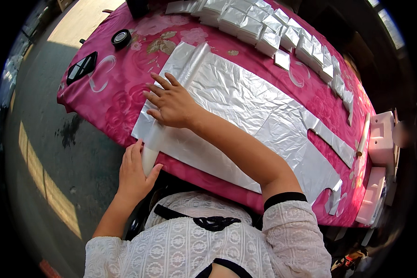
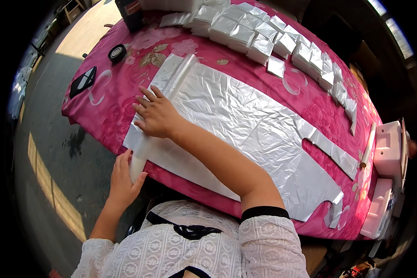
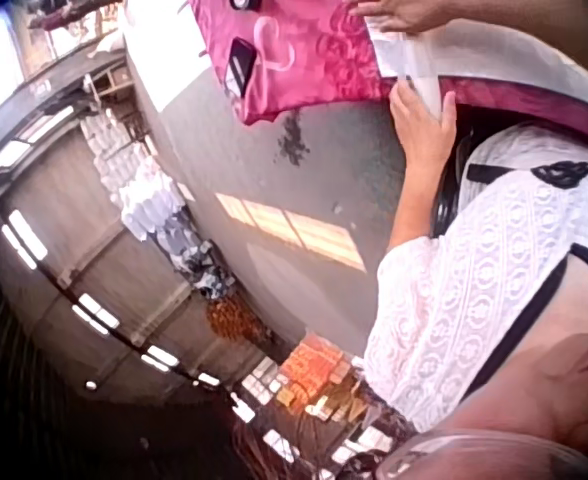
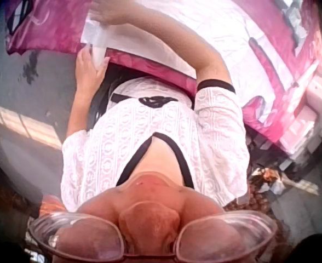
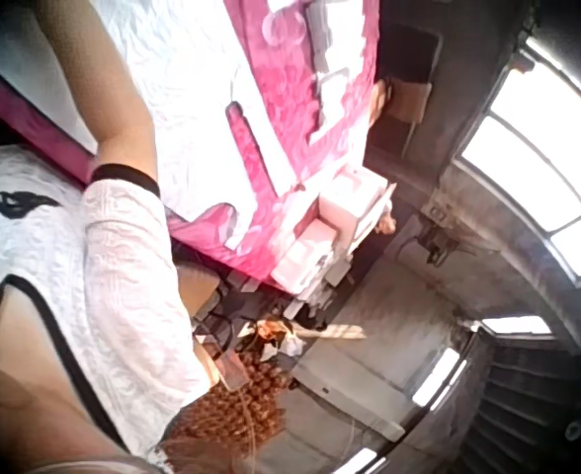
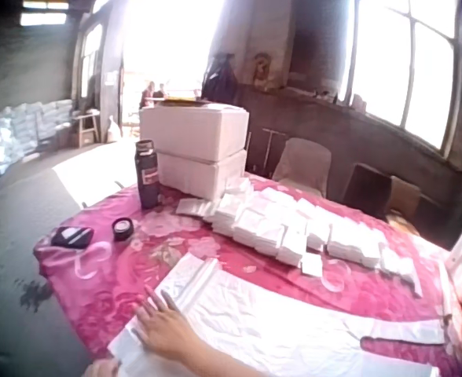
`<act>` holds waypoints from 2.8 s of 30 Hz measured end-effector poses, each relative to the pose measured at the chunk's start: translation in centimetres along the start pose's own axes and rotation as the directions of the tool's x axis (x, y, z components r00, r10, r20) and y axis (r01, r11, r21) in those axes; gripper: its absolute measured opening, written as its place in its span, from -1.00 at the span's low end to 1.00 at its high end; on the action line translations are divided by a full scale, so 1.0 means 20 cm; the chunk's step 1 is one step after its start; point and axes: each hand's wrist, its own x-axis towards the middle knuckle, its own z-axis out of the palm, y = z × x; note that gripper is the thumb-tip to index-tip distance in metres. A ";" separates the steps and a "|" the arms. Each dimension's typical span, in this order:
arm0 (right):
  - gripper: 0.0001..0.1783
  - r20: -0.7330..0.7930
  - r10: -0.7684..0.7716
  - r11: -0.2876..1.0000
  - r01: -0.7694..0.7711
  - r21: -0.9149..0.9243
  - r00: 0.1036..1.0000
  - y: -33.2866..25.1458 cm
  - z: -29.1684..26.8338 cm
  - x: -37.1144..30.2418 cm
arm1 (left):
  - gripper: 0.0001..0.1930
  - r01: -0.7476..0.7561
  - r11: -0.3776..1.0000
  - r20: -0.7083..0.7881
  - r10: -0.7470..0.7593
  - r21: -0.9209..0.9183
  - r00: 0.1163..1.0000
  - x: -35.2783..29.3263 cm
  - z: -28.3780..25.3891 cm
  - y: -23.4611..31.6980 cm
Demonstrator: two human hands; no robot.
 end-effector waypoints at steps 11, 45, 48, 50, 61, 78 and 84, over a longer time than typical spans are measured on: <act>-0.06 -0.200 0.826 0.197 0.063 0.978 0.526 -0.17 0.00 0.01 | -0.38 0.501 0.207 0.502 -0.055 -0.840 0.863 0.02 0.01 -0.02; -0.61 0.009 0.995 -0.016 0.071 0.997 0.100 0.46 -0.34 -1.43 | -0.22 0.991 0.030 0.849 0.519 -0.133 0.098 -0.05 0.36 0.16; -0.71 0.145 0.942 -0.064 -0.262 0.963 0.302 0.43 -0.42 -1.45 | -0.23 0.991 0.009 0.828 0.551 -0.130 0.104 -0.07 0.38 0.12; -0.73 0.260 0.888 -0.081 -0.428 0.900 0.379 0.38 -0.47 -1.43 | -0.24 0.991 0.028 0.829 0.551 -0.127 0.091 -0.07 0.38 0.12; -0.84 0.287 0.798 0.021 -0.500 0.866 0.530 0.39 -0.41 -1.43 | -0.28 0.946 0.183 0.891 0.419 -0.269 0.173 -0.03 0.31 0.16; -0.83 -0.095 0.962 0.216 -0.495 0.842 0.258 0.79 -0.54 -1.88 | -0.51 0.042 0.967 0.959 0.244 -0.253 0.146 0.41 -0.09 0.11; -0.85 0.006 0.908 0.212 -0.472 0.856 0.419 0.72 -0.47 -1.64 | -0.52 -0.562 0.821 0.673 0.474 -0.104 0.567 0.62 0.14 0.69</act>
